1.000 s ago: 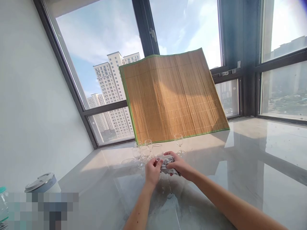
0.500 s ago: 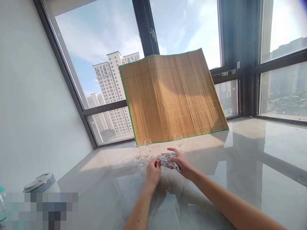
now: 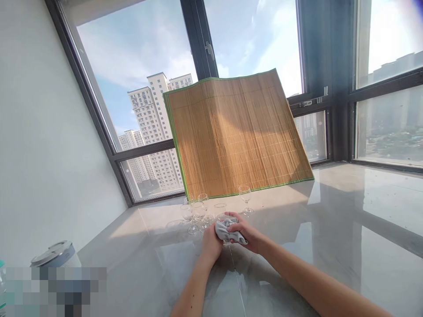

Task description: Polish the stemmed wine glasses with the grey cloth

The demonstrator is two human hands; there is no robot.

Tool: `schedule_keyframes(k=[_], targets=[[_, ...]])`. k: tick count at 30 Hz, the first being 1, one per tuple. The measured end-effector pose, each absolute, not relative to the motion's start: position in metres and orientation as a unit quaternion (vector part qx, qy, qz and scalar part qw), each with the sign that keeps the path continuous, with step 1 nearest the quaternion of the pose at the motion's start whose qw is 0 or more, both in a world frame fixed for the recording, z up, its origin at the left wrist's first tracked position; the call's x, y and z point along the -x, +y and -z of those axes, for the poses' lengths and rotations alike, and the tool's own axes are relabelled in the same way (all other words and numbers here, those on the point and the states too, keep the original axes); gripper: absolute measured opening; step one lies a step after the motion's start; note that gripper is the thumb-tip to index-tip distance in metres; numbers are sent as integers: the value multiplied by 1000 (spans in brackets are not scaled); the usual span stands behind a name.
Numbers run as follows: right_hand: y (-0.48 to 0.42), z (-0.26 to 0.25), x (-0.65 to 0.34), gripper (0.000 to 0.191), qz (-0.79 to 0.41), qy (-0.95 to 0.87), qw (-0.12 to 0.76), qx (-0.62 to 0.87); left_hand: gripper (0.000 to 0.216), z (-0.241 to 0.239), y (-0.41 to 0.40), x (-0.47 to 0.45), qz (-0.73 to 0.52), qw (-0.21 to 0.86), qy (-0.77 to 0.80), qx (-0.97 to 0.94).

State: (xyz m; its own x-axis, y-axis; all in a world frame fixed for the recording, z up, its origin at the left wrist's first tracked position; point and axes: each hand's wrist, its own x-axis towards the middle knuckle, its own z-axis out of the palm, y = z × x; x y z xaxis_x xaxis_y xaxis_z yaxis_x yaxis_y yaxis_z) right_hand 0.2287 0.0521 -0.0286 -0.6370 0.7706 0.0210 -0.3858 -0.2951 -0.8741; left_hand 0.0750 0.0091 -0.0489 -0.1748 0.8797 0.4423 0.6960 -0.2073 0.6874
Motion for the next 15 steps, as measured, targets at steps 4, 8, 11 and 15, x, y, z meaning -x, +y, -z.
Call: schedule_keyframes(k=[4,8,11,15], targets=[[53,33,-226,73,-774,-462,379,212,29,49,9,-77,-451,115,610,-641],[53,30,-226,73,-746,-466,414,234,32,45,9,-78,-463,124,611,-631],[54,28,-226,73,-713,-474,450,255,22,42,8,-74,-473,78,638,-603],[57,28,-227,80,-661,-473,503,293,24,37,4,-65,-537,7,663,-522]])
